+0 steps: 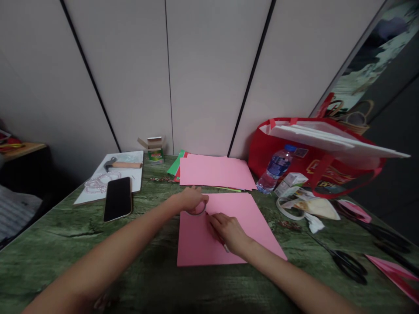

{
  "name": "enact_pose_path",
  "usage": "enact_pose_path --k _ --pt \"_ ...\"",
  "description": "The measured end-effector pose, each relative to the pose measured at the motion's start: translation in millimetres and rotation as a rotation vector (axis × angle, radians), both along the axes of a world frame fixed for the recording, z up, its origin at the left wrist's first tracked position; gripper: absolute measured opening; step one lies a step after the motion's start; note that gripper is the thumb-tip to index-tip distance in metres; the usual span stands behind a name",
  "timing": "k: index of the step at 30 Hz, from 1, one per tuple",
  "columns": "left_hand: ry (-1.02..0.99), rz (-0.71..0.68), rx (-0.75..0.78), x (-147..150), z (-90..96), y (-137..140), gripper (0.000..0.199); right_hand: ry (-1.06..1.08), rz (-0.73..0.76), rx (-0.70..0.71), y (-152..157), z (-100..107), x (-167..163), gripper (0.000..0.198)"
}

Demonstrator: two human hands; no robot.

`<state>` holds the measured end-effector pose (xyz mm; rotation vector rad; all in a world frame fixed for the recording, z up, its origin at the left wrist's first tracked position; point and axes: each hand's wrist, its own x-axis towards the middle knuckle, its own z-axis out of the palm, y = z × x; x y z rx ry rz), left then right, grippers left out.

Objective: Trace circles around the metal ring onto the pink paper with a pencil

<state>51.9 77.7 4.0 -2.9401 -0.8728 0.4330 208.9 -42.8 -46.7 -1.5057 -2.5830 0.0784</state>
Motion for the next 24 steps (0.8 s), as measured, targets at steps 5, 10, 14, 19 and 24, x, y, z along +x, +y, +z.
enact_pose_path --k 5,10,14,19,24 --pt "-0.024 0.011 -0.031 -3 1.0 -2 0.044 0.285 -0.128 0.202 1 -19 46 0.047" --pt "-0.06 0.056 -0.068 -7 2.2 -4 0.038 0.474 -0.302 0.338 -6 -40 100 0.031" --pt "-0.106 0.093 -0.115 -14 0.6 -6 0.019 0.568 -0.307 0.288 -12 -47 119 0.031" --pt "-0.226 0.07 -0.182 -30 -6.7 -13 0.017 0.656 -0.329 0.218 -14 -47 123 0.035" --pt "-0.374 0.026 -0.249 -46 -20.0 -16 0.01 0.672 -0.348 0.23 -15 -48 114 0.034"
